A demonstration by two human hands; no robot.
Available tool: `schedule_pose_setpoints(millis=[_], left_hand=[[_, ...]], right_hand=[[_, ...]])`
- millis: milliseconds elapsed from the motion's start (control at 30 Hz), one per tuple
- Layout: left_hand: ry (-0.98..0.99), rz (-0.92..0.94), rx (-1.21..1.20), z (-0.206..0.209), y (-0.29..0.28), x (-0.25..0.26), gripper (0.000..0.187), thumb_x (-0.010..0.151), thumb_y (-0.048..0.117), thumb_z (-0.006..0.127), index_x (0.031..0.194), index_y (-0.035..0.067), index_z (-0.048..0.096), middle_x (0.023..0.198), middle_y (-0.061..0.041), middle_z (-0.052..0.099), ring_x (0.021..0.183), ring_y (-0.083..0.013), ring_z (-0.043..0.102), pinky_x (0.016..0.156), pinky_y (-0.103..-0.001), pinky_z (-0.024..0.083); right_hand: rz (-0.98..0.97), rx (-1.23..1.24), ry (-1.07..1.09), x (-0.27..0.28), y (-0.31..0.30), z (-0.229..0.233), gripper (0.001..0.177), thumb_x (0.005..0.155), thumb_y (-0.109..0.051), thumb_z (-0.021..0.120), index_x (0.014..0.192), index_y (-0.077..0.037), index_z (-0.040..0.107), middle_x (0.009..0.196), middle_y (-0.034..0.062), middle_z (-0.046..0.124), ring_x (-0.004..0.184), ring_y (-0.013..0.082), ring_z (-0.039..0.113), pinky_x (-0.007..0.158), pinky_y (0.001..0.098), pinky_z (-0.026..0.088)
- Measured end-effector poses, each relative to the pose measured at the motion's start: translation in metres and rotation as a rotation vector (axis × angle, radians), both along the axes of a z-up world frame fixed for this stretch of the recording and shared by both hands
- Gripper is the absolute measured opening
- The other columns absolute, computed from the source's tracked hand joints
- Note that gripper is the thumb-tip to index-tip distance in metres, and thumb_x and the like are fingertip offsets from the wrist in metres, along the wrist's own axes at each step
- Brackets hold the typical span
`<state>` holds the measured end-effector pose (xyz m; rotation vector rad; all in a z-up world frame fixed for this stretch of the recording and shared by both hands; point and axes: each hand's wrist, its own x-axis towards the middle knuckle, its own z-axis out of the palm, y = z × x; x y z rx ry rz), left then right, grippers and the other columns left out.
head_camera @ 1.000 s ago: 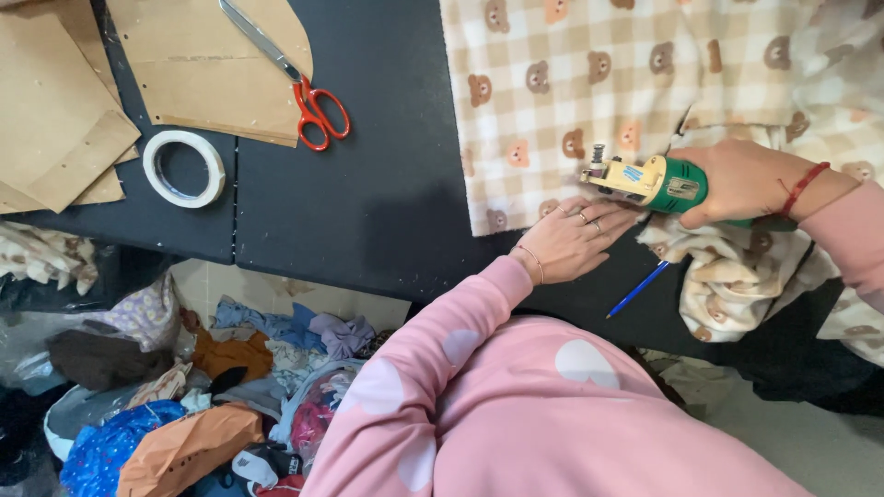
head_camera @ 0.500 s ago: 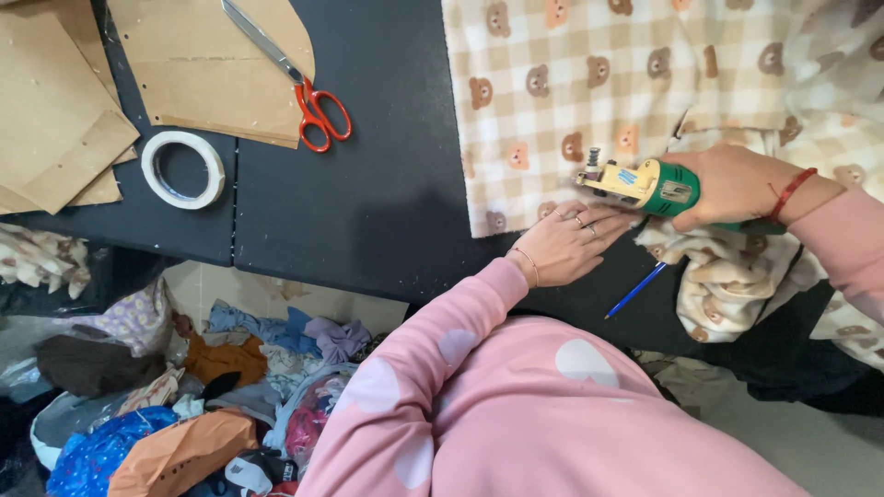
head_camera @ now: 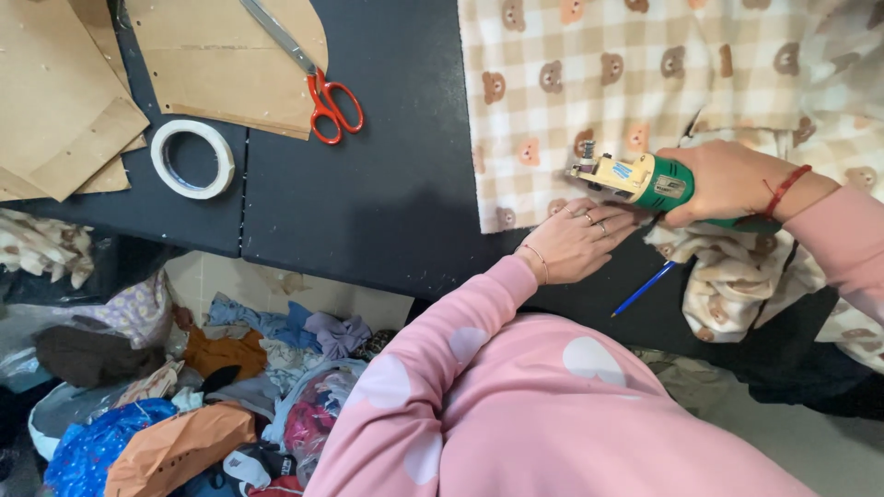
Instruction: The person uses a rotary cutter to trim a piece of patterned fabric on a black table. They then adjust the cutter's blade, use scissors to trim the fabric further, and trace a cardboard template onto the fabric with a pen before cutting again.
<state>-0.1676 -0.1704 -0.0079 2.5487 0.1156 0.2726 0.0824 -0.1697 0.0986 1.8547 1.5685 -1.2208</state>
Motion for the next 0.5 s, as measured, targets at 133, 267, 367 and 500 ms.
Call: schedule_pose_setpoints(millis=[133, 267, 367, 500], left_hand=[[-0.012, 0.009, 0.007, 0.011, 0.007, -0.005, 0.065, 0.093, 0.028, 0.061, 0.154, 0.009, 0.046, 0.156, -0.002, 0.048, 0.143, -0.0159, 0.044, 0.118, -0.039, 0.035], [0.018, -0.032, 0.001, 0.018, 0.009, -0.012, 0.064, 0.092, 0.027, 0.061, 0.151, 0.008, 0.048, 0.161, -0.002, 0.044, 0.143, -0.0155, 0.043, 0.113, -0.039, 0.036], [0.012, -0.048, -0.008, 0.019, 0.01, -0.012, 0.063, 0.091, 0.026, 0.061, 0.15, 0.008, 0.049, 0.161, -0.002, 0.044, 0.143, -0.0157, 0.042, 0.113, -0.039, 0.035], [-0.003, -0.045, 0.0, 0.02, 0.011, -0.012, 0.064, 0.091, 0.025, 0.061, 0.151, 0.008, 0.049, 0.158, -0.001, 0.046, 0.144, -0.016, 0.042, 0.114, -0.04, 0.035]], right_hand=[[-0.062, 0.003, 0.021, 0.009, -0.007, 0.006, 0.079, 0.055, -0.039, 0.09, 0.127, -0.02, 0.063, 0.093, 0.0183, 0.077, 0.087, 0.0383, 0.074, 0.081, 0.0463, 0.059], [-0.012, -0.032, -0.039, 0.018, -0.018, 0.002, 0.074, 0.058, -0.041, 0.088, 0.125, -0.02, 0.063, 0.089, 0.0173, 0.079, 0.084, 0.0388, 0.075, 0.081, 0.0454, 0.06], [-0.026, -0.002, -0.012, 0.017, -0.019, -0.001, 0.075, 0.056, -0.042, 0.088, 0.124, -0.02, 0.063, 0.089, 0.0172, 0.079, 0.083, 0.0388, 0.075, 0.081, 0.045, 0.059], [-0.033, 0.033, 0.02, 0.009, -0.014, -0.006, 0.078, 0.057, -0.043, 0.087, 0.126, -0.02, 0.062, 0.092, 0.0183, 0.077, 0.086, 0.0399, 0.073, 0.08, 0.046, 0.058]])
